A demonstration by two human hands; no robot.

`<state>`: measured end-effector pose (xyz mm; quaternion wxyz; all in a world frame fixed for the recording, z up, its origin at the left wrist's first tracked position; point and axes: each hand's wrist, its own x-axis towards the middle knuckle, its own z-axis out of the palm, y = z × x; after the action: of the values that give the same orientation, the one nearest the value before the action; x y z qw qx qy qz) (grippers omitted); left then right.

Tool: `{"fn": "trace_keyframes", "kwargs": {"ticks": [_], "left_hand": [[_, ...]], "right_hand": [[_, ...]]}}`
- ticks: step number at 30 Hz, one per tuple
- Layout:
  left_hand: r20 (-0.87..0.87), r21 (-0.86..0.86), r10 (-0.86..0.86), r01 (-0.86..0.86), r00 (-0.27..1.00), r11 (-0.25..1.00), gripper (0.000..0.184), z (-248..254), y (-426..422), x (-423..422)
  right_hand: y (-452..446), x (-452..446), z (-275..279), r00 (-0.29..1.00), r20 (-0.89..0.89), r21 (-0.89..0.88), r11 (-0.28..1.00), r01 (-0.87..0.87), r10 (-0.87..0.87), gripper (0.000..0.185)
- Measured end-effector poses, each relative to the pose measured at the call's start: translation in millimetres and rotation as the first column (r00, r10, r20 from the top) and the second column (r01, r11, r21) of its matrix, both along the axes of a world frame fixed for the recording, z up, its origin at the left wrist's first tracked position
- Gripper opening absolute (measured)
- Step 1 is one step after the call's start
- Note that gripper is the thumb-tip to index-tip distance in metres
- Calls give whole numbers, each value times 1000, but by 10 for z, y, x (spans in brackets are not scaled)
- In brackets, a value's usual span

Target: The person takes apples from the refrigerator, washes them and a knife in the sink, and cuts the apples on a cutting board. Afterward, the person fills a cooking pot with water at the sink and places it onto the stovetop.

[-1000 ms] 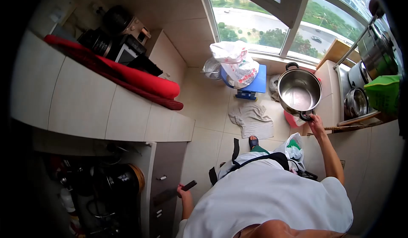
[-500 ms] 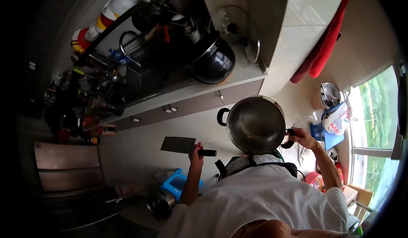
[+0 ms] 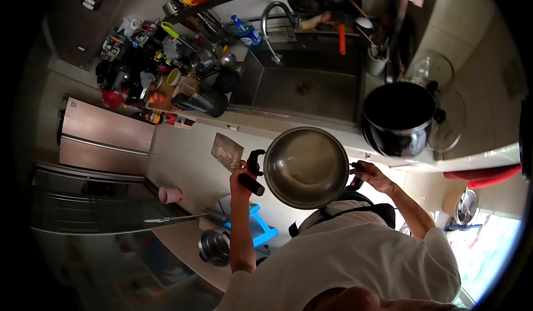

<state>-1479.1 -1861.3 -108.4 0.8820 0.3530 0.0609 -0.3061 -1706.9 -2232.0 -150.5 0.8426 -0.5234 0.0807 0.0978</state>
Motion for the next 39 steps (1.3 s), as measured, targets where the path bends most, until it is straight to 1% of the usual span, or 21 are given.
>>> {"fn": "trace_keyframes", "kwargs": {"ticks": [2, 3, 6, 7, 8, 10, 13, 16, 17, 18, 20, 23, 26, 27, 29, 31, 32, 34, 35, 37, 39], "left_hand": [[-15, 194, 10, -6, 1000, 981, 16, -61, 133, 357], [4, 259, 23, -24, 1000, 966, 19, 96, 53, 470], [113, 343, -42, 1, 993, 939, 22, 322, -174, 804], [257, 412, -72, -41, 964, 910, 25, 459, -300, 906], [282, 463, -78, -64, 956, 884, 26, 529, -345, 1032], [188, 501, -76, -29, 979, 865, 23, 681, -407, 1339], [227, 435, -120, 10, 967, 901, 19, 594, -514, 1855], [91, 198, -119, 99, 989, 975, 14, 439, -627, 2424], [89, 155, -124, 109, 988, 982, 13, 396, -682, 2608], [66, 107, -142, 134, 988, 985, 13, 356, -745, 2758], [32, 129, -140, 135, 990, 982, 12, 285, -866, 3014], [-42, 138, -127, 131, 991, 982, 13, 196, -1058, 3275], [-39, 140, -151, 155, 988, 978, 15, 184, -1260, 3423], [-24, 144, -158, 160, 987, 977, 16, 210, -1330, 3441], [-30, 166, -138, 141, 990, 976, 16, 263, -1465, 3453], [-27, 196, -117, 120, 993, 973, 16, 234, -1569, 3486], [-31, 197, -127, 131, 991, 972, 16, 216, -1604, 3517], [-35, 205, -135, 139, 990, 969, 16, 177, -1659, 3560], [-14, 208, -143, 143, 990, 968, 16, 132, -1680, 3596], [19, 225, -165, 157, 986, 962, 16, 26, -1688, 3634], [44, 277, -174, 156, 984, 948, 16, 72, -1752, 3661]], "right_hand": [[21, 455, -144, 997, 19, 57, 996, 72, -73, 31], [76, 696, -198, 971, -94, 46, 974, 224, -219, 30], [118, 1542, -119, 841, -150, -126, 854, 505, -520, 20], [119, 1818, -127, 811, -126, -143, 819, 556, -572, 20], [66, 2097, -181, 817, -118, -153, 823, 547, -565, 21], [-39, 2553, -356, 820, -114, -172, 824, 540, -561, 22], [-184, 3174, -583, 839, -229, -142, 869, 474, -494, 30], [-352, 3699, -889, 839, -332, 82, 873, 481, -432, 42], [-367, 3855, -829, 817, -385, 113, 857, 503, -428, 50], [-392, 3994, -866, 809, -394, 107, 852, 512, -436, 51], [-479, 4198, -980, 791, -413, 91, 843, 530, -452, 52], [-669, 4393, -1357, 844, -366, 10, 905, 425, -393, 51], [-768, 4642, -1624, 768, -399, -353, 857, 375, -501, 48], [-773, 4750, -1561, 797, -254, -567, 752, 336, -548, 47], [-771, 5074, -1440, 855, 37, -877, 393, 276, -517, 47], [-865, 5573, -1468, 866, 162, -616, 637, 463, -473, 50], [-774, 5780, -1191, 849, 163, -484, 709, 513, -503, 52], [-759, 6209, -1027, 778, 269, -510, 601, 615, -568, 54], [-848, 6553, -1238, 719, 388, -636, 398, 662, -577, 56], [-986, 6957, -1375, 772, 348, -773, 302, 558, -533, 67], [-1125, 7156, -1302, 911, 27, -804, 533, 265, -411, 87]]}}
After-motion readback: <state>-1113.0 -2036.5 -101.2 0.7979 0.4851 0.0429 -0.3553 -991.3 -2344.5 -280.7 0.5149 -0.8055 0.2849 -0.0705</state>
